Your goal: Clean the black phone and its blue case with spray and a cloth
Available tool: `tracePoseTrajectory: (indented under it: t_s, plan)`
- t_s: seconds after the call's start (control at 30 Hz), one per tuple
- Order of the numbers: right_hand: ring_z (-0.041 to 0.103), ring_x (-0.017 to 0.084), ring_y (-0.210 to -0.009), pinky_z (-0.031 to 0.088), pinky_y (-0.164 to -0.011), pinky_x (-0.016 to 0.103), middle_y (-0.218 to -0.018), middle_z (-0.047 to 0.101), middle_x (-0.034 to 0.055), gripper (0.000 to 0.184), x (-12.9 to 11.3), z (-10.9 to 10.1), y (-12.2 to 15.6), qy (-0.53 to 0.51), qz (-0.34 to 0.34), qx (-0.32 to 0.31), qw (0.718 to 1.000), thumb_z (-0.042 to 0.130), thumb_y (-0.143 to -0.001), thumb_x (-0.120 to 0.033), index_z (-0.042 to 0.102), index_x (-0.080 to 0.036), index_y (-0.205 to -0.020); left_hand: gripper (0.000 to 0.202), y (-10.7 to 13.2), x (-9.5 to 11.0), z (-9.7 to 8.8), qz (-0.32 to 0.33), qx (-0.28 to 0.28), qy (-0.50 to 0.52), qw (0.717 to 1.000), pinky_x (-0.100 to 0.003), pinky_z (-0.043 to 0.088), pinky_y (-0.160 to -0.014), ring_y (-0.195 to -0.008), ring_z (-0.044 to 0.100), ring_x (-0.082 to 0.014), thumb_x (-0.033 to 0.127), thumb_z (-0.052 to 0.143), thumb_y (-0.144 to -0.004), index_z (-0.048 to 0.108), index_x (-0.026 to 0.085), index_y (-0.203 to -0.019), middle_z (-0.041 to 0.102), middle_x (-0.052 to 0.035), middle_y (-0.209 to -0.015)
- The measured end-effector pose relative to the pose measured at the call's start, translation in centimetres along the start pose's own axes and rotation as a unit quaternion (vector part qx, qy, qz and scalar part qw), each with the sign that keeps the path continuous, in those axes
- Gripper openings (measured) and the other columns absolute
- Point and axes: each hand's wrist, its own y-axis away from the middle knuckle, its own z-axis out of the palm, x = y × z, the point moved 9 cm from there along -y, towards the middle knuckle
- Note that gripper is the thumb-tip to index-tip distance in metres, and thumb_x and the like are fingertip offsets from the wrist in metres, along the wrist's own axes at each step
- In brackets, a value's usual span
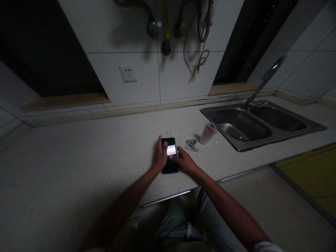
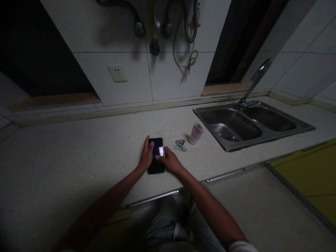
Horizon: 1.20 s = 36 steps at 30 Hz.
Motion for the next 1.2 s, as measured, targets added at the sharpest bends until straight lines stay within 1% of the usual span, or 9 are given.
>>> tracePoseTrajectory:
  t_s: [0.1, 0.17, 0.3, 0.37, 0.43, 0.83, 1.0, 1.1, 1.2]
  plan:
    - [0.067, 0.021, -0.083, 0.053, -0.073, 0.033, -0.1, 0.071, 0.0059, 0.05, 0.1, 0.2, 0.2, -0.037, 0.001, -0.001, 0.999, 0.075, -0.076, -0.045, 0.058, -0.019, -0.115, 0.039, -1.2, -1.9, -0.4, -0.064, 0.019, 0.133, 0.989, -0.038, 0.031, -0.118, -0.139, 0.047, -0.0241, 0.039, 0.055, -0.092, 0.063, 0.021, -0.126, 0.055, -0.0096, -0.146]
    - [0.066, 0.02, -0.08, 0.052, -0.07, 0.032, -0.098, 0.071, 0.0058, 0.051, 0.4, 0.3, 0.2, -0.058, 0.008, -0.003, 0.998, 0.076, -0.075, -0.047, 0.059, -0.018, -0.115, 0.03, -1.8, -3.3, -0.3, -0.129, 0.017, 0.213, 0.968, -0.04, 0.039, -0.112, -0.127, 0.057, -0.025, 0.035, 0.061, -0.087, 0.068, 0.02, -0.112, 0.068, -0.0086, -0.126]
    - [0.066, 0.021, -0.081, 0.052, -0.073, 0.032, -0.094, 0.071, 0.0047, 0.051, 0.8, 0.0, 0.2, -0.089, 0.007, 0.008, 0.996, 0.075, -0.076, -0.047, 0.059, -0.019, -0.115, 0.03, -1.9, -2.9, 1.1, -0.16, -0.085, 0.283, 0.942, -0.041, 0.048, -0.099, -0.102, 0.068, -0.0258, 0.039, 0.075, -0.077, 0.069, 0.014, -0.092, 0.074, -0.0087, -0.093]
    - [0.066, 0.021, -0.084, 0.052, -0.076, 0.033, -0.097, 0.072, 0.005, 0.05, 0.9, -0.2, 0.3, -0.086, 0.0, 0.014, 0.996, 0.074, -0.078, -0.047, 0.06, -0.019, -0.116, 0.037, -1.5, -2.4, 1.5, -0.173, -0.125, 0.288, 0.934, -0.041, 0.051, -0.093, -0.096, 0.069, -0.0264, 0.043, 0.079, -0.074, 0.068, 0.012, -0.09, 0.073, -0.0102, -0.089]
    - [0.066, 0.021, -0.088, 0.052, -0.078, 0.034, -0.101, 0.072, 0.0056, 0.048, 0.9, -0.3, 0.3, -0.07, -0.007, 0.018, 0.997, 0.072, -0.08, -0.046, 0.06, -0.02, -0.118, 0.042, -1.2, -2.2, 1.6, -0.184, -0.131, 0.285, 0.932, -0.04, 0.052, -0.089, -0.093, 0.069, -0.0264, 0.045, 0.082, -0.071, 0.068, 0.012, -0.091, 0.073, -0.0109, -0.088]
    - [0.065, 0.024, -0.098, 0.049, -0.088, 0.037, -0.108, 0.071, 0.0067, 0.044, -0.2, -0.4, 0.5, 0.02, -0.025, 0.035, 0.999, 0.064, -0.085, -0.046, 0.06, -0.02, -0.12, 0.045, -1.7, -2.5, 0.6, -0.15, -0.071, 0.257, 0.952, -0.034, 0.051, -0.078, -0.078, 0.066, -0.021, 0.049, 0.082, -0.067, 0.067, 0.012, -0.087, 0.07, -0.007, -0.081]
    - [0.064, 0.021, -0.089, 0.05, -0.078, 0.033, -0.099, 0.07, 0.0045, 0.041, -0.6, 0.2, 0.7, 0.007, -0.032, 0.032, 0.999, 0.062, -0.088, -0.048, 0.06, -0.02, -0.118, 0.037, -1.9, -2.8, 0.1, -0.136, -0.033, 0.226, 0.964, -0.031, 0.049, -0.075, -0.072, 0.063, -0.0169, 0.045, 0.079, -0.068, 0.065, 0.014, -0.08, 0.066, -0.0025, -0.073]
    - [0.064, 0.02, -0.085, 0.05, -0.074, 0.031, -0.097, 0.07, 0.0048, 0.041, -0.6, 0.2, 0.7, -0.008, -0.024, 0.026, 0.999, 0.064, -0.086, -0.05, 0.06, -0.019, -0.114, 0.032, -2.0, -2.8, 0.0, -0.123, -0.018, 0.25, 0.96, -0.031, 0.051, -0.077, -0.073, 0.063, -0.0166, 0.043, 0.077, -0.071, 0.064, 0.015, -0.08, 0.067, -0.0016, -0.074]
    - [0.065, 0.022, -0.092, 0.051, -0.08, 0.035, -0.103, 0.07, 0.0067, 0.053, -0.6, 0.0, 0.7, 0.003, -0.015, 0.02, 1.0, 0.071, -0.081, -0.051, 0.057, -0.019, -0.121, 0.028, -2.3, -3.1, -0.6, -0.125, 0.022, 0.299, 0.946, -0.033, 0.052, -0.085, -0.082, 0.067, -0.0177, 0.039, 0.076, -0.075, 0.065, 0.016, -0.084, 0.071, -0.004, -0.082]
